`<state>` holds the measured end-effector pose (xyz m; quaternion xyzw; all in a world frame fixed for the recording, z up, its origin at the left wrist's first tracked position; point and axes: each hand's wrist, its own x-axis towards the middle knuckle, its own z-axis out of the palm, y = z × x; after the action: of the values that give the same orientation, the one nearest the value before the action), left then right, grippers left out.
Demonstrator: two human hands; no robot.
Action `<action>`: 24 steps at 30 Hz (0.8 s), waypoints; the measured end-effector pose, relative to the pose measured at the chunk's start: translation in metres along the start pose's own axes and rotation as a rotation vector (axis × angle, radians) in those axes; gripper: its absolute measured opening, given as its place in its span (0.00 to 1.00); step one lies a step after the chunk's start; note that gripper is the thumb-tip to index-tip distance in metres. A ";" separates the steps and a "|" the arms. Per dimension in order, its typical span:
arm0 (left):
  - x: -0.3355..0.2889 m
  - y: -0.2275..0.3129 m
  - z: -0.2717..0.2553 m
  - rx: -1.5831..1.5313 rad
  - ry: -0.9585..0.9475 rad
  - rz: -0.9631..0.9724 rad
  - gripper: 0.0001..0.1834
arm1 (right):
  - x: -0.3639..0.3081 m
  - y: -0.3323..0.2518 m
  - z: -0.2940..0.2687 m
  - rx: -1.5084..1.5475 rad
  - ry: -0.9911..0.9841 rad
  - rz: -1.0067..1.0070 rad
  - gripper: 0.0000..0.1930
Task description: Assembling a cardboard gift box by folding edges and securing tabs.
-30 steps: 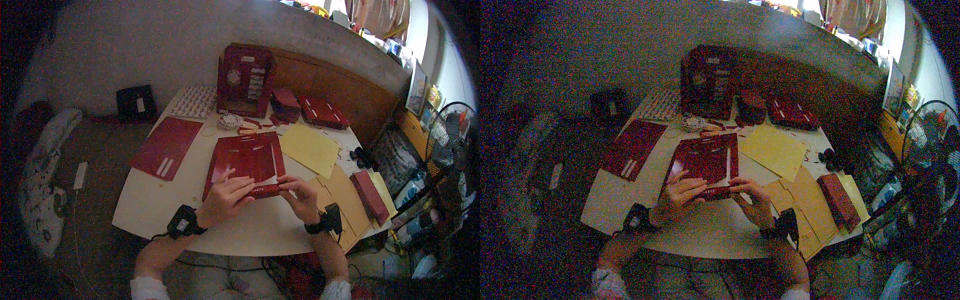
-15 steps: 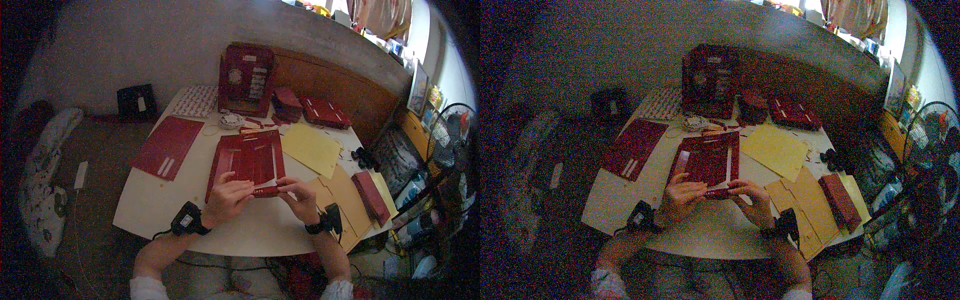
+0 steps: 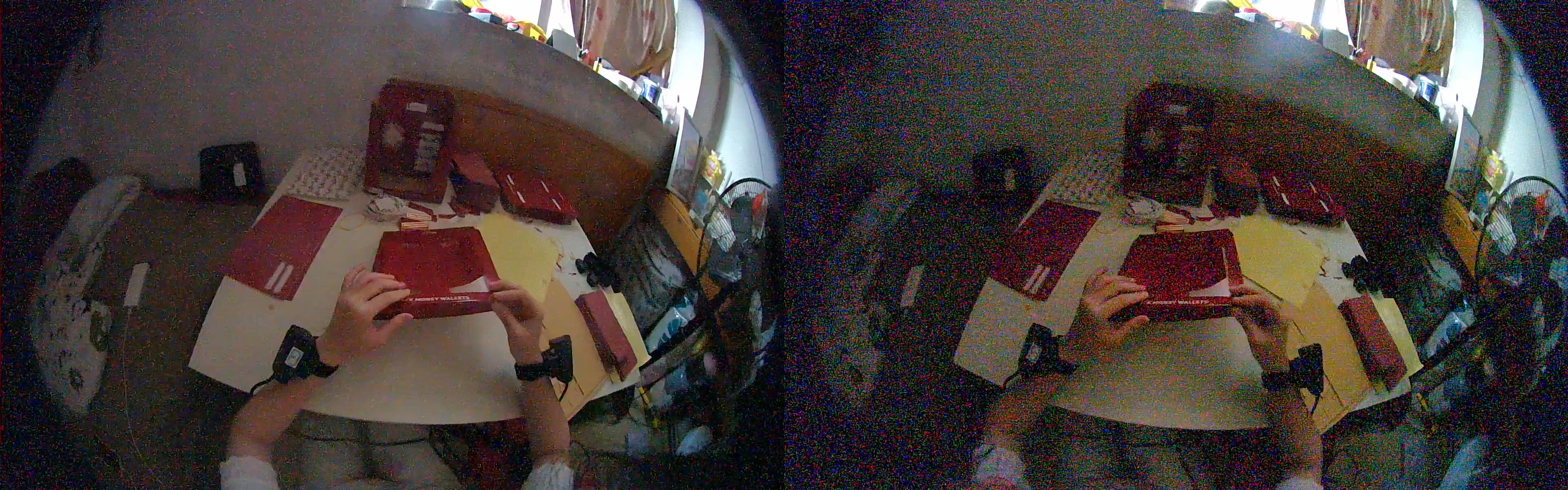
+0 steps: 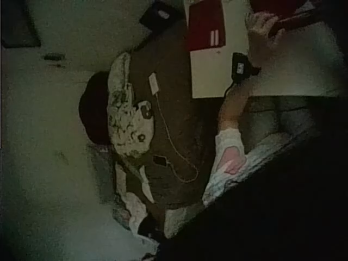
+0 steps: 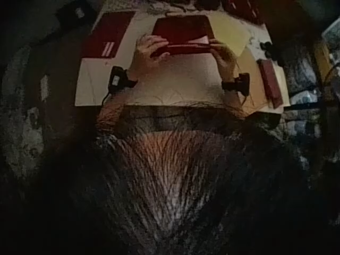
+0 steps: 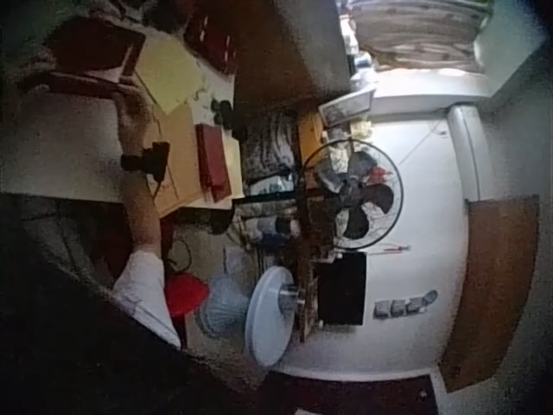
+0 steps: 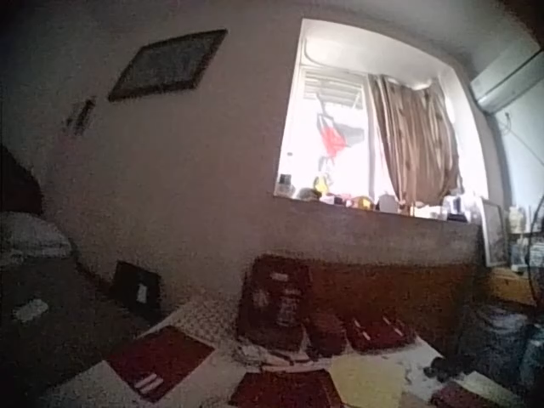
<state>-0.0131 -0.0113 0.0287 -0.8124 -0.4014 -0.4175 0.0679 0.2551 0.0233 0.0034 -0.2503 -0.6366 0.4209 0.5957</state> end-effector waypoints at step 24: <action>0.005 -0.012 -0.006 -0.235 -0.052 -0.030 0.14 | 0.006 0.003 -0.011 -0.016 0.073 -0.077 0.06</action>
<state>-0.0238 -0.0028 0.0339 -0.8192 -0.3633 -0.4414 -0.0445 0.2645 0.0324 0.0032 -0.2453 -0.6270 0.3833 0.6323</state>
